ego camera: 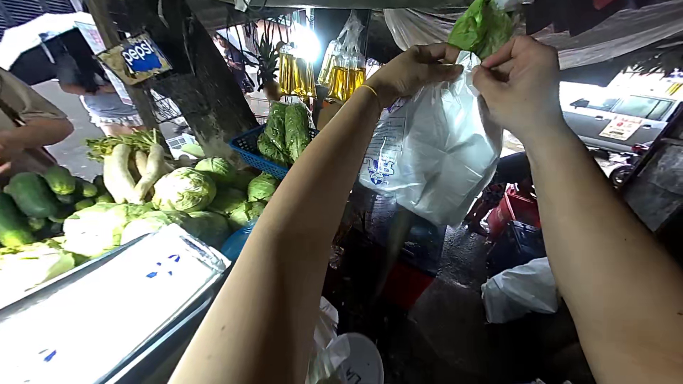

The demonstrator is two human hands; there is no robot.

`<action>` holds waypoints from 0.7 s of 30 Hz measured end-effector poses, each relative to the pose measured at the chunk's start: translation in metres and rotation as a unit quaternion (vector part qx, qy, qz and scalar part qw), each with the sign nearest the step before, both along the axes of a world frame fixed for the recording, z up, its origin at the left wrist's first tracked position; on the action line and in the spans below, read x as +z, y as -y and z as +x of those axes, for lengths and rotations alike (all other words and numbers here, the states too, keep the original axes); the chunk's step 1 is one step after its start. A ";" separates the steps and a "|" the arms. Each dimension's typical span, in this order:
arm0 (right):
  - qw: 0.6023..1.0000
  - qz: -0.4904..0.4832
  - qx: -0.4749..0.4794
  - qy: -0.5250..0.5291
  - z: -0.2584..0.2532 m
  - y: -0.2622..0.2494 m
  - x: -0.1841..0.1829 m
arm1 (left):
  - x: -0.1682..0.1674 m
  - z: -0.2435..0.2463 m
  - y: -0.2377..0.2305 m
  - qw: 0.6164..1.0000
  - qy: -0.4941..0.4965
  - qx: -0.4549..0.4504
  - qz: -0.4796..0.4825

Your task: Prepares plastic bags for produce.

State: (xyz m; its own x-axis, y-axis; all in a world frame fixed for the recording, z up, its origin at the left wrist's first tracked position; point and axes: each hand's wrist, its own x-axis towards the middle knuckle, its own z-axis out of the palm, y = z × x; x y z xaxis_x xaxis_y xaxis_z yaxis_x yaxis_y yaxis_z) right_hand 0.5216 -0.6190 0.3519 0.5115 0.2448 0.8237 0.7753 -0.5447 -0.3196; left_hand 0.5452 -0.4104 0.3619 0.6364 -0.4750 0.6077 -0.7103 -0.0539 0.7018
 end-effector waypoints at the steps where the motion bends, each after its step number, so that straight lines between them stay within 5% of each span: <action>1: 1.000 -0.011 -0.008 0.001 -0.002 -0.001 0.001 | -0.002 -0.001 -0.001 1.000 0.001 -0.001 0.000; 8: 0.995 -0.070 -0.071 0.002 -0.016 -0.006 0.009 | 0.000 -0.006 -0.003 0.998 0.020 0.025 0.045; 15: 0.989 -0.056 -0.133 0.024 -0.023 -0.016 0.013 | 0.013 -0.004 0.001 0.977 0.171 0.120 0.027; 21: 0.992 -0.030 -0.105 -0.068 -0.012 -0.015 0.019 | 0.010 -0.009 0.008 0.970 0.177 0.147 0.076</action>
